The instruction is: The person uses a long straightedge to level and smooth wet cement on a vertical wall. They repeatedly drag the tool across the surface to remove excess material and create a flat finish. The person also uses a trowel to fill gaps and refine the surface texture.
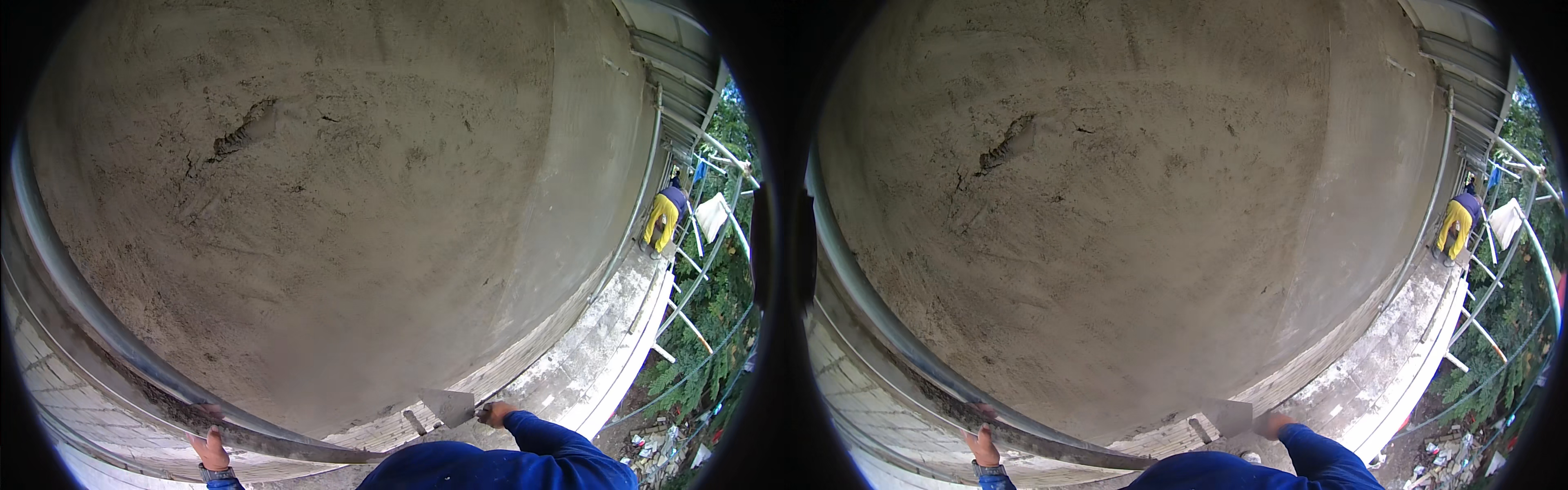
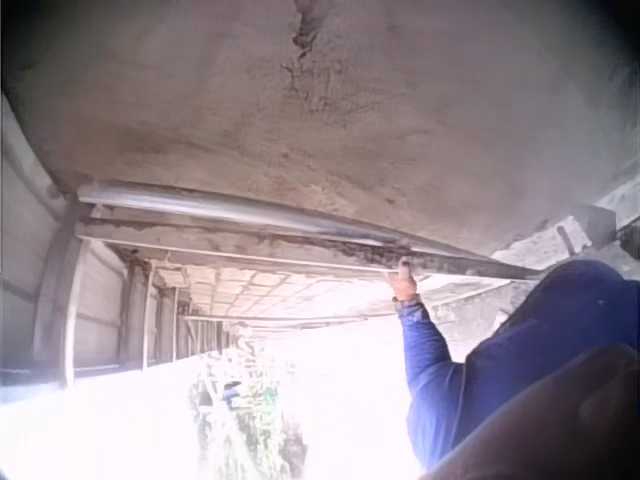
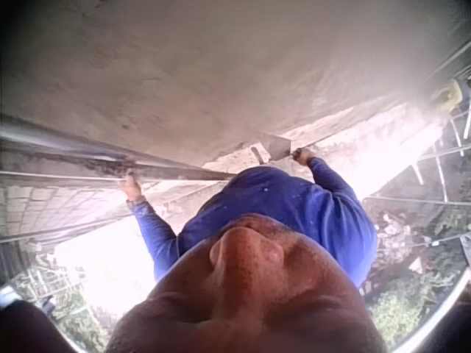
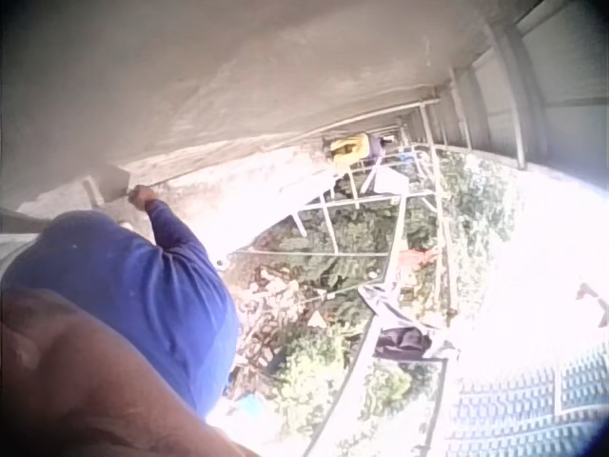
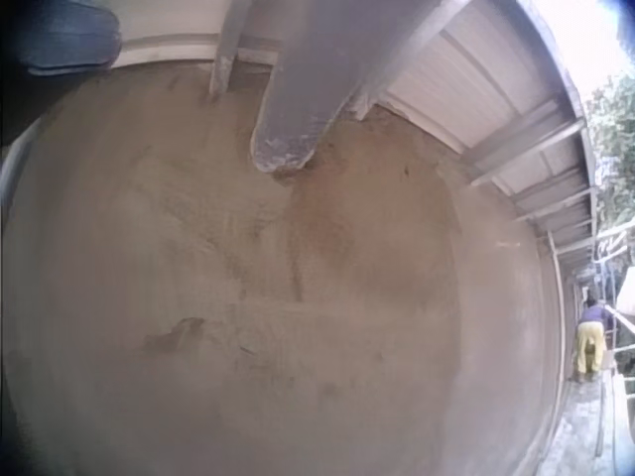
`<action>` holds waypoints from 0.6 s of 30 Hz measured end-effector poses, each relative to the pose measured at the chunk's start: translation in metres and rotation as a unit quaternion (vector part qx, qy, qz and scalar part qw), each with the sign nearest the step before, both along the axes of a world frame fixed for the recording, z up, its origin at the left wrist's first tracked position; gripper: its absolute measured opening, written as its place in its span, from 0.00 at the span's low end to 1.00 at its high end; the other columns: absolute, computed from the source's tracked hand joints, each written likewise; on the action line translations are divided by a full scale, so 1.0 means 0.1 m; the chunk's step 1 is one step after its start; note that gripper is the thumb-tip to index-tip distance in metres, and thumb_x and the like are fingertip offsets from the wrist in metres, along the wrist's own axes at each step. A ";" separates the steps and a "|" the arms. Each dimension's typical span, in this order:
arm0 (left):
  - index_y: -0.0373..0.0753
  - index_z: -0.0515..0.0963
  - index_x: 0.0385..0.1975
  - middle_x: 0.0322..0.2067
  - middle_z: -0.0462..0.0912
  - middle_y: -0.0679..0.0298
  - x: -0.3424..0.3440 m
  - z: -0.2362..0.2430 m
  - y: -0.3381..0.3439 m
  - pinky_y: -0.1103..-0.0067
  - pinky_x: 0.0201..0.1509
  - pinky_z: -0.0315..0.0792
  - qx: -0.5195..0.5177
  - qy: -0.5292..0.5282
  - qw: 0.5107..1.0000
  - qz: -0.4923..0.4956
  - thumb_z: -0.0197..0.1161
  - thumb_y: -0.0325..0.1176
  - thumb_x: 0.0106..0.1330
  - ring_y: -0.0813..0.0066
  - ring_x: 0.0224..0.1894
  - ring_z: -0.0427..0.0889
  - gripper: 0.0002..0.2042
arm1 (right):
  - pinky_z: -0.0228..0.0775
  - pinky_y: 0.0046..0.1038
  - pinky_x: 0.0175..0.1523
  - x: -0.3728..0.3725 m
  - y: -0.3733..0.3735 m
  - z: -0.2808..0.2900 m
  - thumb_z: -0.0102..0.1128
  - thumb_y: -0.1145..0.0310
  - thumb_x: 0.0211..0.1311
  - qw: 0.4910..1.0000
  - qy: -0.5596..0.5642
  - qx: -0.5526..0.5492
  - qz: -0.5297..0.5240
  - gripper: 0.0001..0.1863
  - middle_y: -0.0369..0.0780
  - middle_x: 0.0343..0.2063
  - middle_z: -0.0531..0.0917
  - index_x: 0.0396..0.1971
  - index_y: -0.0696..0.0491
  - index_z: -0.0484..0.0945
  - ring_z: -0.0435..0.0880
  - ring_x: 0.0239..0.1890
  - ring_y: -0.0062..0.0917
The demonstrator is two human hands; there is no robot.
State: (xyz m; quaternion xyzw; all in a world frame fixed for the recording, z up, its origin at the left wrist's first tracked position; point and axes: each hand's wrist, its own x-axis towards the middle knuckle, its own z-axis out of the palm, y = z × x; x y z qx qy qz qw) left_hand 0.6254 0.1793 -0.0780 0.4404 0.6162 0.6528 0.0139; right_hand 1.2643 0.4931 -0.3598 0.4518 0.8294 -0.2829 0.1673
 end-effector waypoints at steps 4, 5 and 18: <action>0.32 0.75 0.55 0.46 0.82 0.56 0.22 0.23 0.08 0.67 0.58 0.73 -0.038 -0.014 0.998 0.051 0.61 0.45 0.69 0.65 0.47 0.80 0.24 | 0.77 0.47 0.58 0.02 0.00 0.47 0.67 0.40 0.62 0.995 0.081 -0.052 -0.007 0.29 0.52 0.50 0.88 0.52 0.49 0.84 0.85 0.54 0.50; 0.32 0.74 0.55 0.45 0.83 0.58 0.21 0.18 0.05 0.69 0.60 0.72 -0.067 0.011 0.994 0.087 0.57 0.44 0.68 0.67 0.49 0.80 0.23 | 0.77 0.47 0.58 0.10 0.05 0.39 0.68 0.41 0.62 0.995 0.080 -0.059 0.011 0.30 0.53 0.49 0.88 0.51 0.50 0.84 0.85 0.53 0.51; 0.32 0.76 0.52 0.43 0.83 0.59 0.28 0.14 0.08 0.71 0.56 0.72 -0.057 -0.040 0.985 0.159 0.54 0.43 0.70 0.68 0.48 0.79 0.21 | 0.77 0.49 0.61 0.46 0.51 -0.53 0.69 0.44 0.62 0.971 -0.130 -0.143 0.139 0.34 0.59 0.48 0.87 0.48 0.63 0.83 0.85 0.54 0.54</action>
